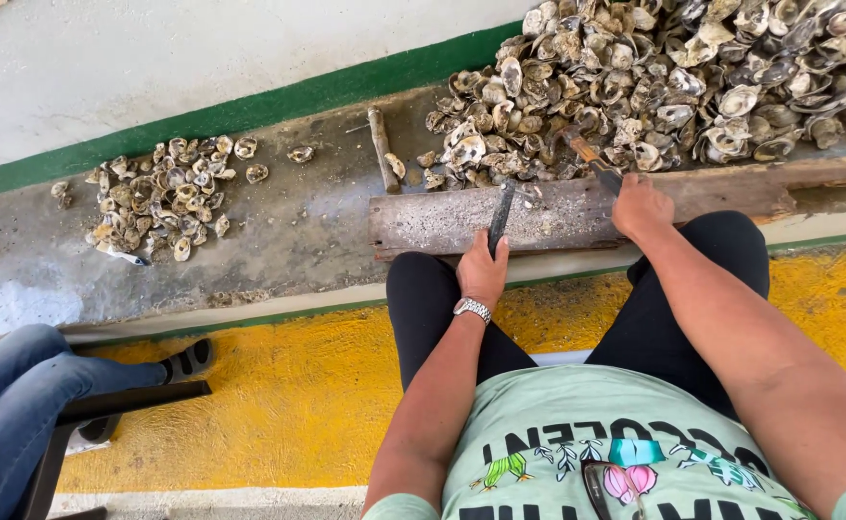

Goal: The person picks up oyster shells from a pile, places them on a wooden block, and strikes them with a hammer. They use a metal tool to pry open the shells and remove the meat before discarding the empty shells.

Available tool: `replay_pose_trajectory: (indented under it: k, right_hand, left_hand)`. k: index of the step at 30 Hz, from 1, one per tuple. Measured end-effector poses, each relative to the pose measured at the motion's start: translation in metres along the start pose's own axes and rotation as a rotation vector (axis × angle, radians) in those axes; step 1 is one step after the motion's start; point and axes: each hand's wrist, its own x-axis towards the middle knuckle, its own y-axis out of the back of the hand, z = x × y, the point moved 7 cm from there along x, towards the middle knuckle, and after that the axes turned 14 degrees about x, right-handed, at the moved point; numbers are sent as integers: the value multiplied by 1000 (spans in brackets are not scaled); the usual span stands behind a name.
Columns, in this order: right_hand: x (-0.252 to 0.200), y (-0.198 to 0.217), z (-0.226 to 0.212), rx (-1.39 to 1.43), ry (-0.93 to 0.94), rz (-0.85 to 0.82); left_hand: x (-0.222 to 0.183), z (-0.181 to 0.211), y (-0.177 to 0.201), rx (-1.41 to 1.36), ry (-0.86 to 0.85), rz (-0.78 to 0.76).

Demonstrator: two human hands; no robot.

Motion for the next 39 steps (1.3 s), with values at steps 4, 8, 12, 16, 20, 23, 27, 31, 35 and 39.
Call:
replay_pose_trajectory:
  k: [4, 8, 12, 16, 20, 23, 27, 31, 35, 39]
  right_hand:
    - [-34, 38, -35, 30, -173, -189]
    - [-21, 11, -29, 397, -130, -133]
    - [-16, -18, -24, 1099, -179, -149]
    - [-66, 38, -65, 1290, -2, -139]
    - [-114, 90, -83, 1244, 105, -62]
    - [-141, 73, -60, 1247, 19, -174]
    - [-175, 61, -47, 1334, -26, -285]
    - [-178, 72, -55, 1247, 54, -227]
    - [-176, 77, -65, 1219, 82, -238]
    - [-182, 84, -73, 1122, 88, -240]
  left_hand:
    - [0, 2, 4, 15, -29, -13]
    - [-1, 6, 8, 32, 7, -71]
    - [-2, 5, 4, 35, -14, -31]
    - [-3, 6, 11, 12, -3, -37]
    - [-2, 6, 8, 44, -9, -30]
    - [-4, 10, 11, 67, -30, -5]
    - [-6, 11, 12, 115, -96, 83]
    - [-9, 19, 14, 170, -106, 72]
    - [-9, 27, 18, 215, -153, 59]
    - [-10, 26, 17, 237, -190, 91]
